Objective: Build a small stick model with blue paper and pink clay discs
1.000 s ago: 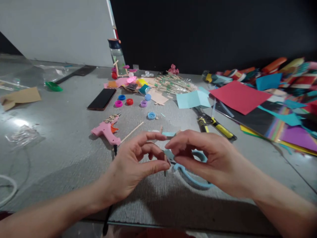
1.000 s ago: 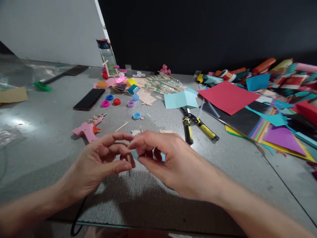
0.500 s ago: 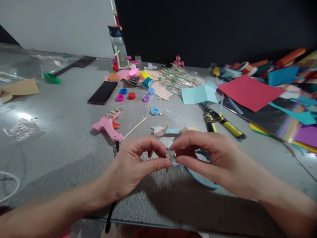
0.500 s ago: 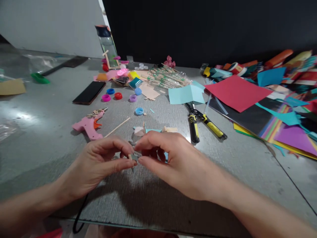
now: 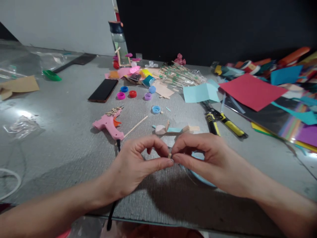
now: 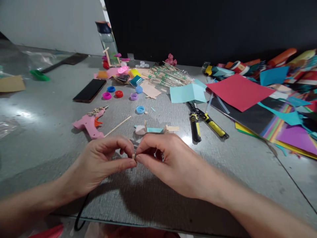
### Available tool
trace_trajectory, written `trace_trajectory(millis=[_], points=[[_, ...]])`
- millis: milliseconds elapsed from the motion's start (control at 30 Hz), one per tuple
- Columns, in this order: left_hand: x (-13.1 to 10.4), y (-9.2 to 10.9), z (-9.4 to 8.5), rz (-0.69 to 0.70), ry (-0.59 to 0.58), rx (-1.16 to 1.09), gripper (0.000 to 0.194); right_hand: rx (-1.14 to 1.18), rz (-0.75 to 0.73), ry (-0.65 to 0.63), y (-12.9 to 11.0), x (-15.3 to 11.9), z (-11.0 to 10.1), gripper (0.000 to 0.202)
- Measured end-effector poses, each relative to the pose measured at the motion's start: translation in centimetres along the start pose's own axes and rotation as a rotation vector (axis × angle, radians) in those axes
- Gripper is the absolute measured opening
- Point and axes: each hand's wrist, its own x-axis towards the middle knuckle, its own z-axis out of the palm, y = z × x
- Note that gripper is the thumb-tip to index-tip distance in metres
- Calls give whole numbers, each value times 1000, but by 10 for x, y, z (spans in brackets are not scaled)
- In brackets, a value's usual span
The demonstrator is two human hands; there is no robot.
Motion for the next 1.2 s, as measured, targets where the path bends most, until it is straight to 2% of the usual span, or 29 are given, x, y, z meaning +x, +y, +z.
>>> trace_trajectory(millis=[367,500,567,633,733,967,1067,1133,1200], points=[[-4,3,0,64,-1,176,9,11,55,-28,0,1,2,17],[-5,9,-4,30,-43,193,11,108,109,-2,4,1,1,15],[-4,9,-4,20,-38,199,16,169,125,18,7,1,2,15],[-3,7,-4,12,-26,197,14,213,137,20,9,0,4,15],[-1,3,-4,-20,-36,143,5,242,158,5,9,1,7,17],[1,-1,-7,-104,-60,7,10,343,200,-84,11,4,2,31],[4,0,-7,-119,-59,-85,7,443,230,-127,14,4,1,17],[6,0,-7,-136,-66,-154,5,481,220,-108,16,5,2,5],[7,0,-6,-150,-72,-208,5,488,193,-71,18,5,4,9]])
